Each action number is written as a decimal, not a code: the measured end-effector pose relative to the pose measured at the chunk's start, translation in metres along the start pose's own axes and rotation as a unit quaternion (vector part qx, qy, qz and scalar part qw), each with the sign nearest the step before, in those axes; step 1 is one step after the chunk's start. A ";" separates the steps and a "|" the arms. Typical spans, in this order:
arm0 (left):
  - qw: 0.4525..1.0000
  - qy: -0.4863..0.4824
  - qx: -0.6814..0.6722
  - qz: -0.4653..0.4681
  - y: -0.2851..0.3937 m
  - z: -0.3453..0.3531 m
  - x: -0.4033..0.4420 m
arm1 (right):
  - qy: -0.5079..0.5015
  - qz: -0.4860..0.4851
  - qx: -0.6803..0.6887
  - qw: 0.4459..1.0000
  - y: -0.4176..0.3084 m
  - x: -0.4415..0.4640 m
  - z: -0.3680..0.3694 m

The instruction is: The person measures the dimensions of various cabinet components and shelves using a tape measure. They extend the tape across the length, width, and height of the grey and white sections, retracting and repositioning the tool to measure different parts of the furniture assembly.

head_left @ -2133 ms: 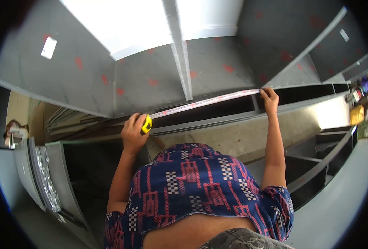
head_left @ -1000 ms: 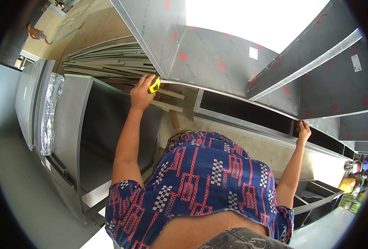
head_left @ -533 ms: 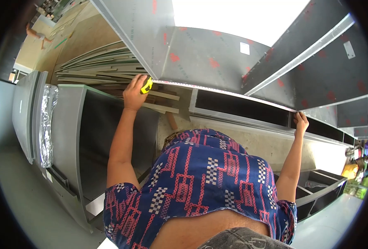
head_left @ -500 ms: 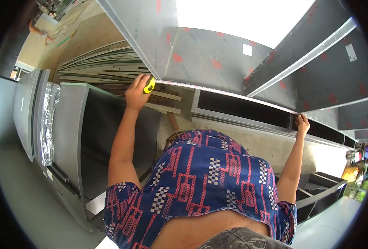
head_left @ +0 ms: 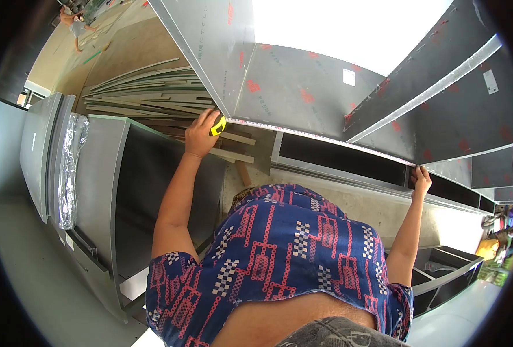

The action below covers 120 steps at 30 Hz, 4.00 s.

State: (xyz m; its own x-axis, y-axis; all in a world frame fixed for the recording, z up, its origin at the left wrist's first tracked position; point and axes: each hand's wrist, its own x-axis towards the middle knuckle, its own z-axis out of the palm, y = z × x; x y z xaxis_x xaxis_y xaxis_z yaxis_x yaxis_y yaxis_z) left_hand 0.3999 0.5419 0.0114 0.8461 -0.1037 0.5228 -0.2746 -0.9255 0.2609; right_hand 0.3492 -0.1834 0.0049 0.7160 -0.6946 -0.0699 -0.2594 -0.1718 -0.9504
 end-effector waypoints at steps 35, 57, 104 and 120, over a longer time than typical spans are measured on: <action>0.999 -0.009 -0.033 -0.015 0.015 -0.018 0.006 | 0.013 -0.008 0.065 0.998 -0.032 -0.032 0.024; 0.957 -0.237 -0.155 0.062 0.176 -0.018 0.006 | 0.014 0.054 0.238 0.970 -0.057 -0.065 0.030; 0.897 -0.321 -0.279 0.116 0.223 0.025 0.043 | -0.012 0.108 -0.318 0.942 -0.043 -0.076 0.044; 0.893 -0.318 -0.319 0.005 0.150 -0.020 0.028 | -0.034 0.091 -0.236 0.967 -0.047 -0.083 0.033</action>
State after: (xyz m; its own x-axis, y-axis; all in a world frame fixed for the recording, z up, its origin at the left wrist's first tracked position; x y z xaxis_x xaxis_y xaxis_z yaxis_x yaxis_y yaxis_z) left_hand 0.3731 0.4071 0.0809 0.8749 -0.4840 0.0149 -0.3169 -0.5490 0.7734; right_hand 0.3228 -0.0949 0.0451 0.6675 -0.6984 -0.2581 -0.6402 -0.3613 -0.6779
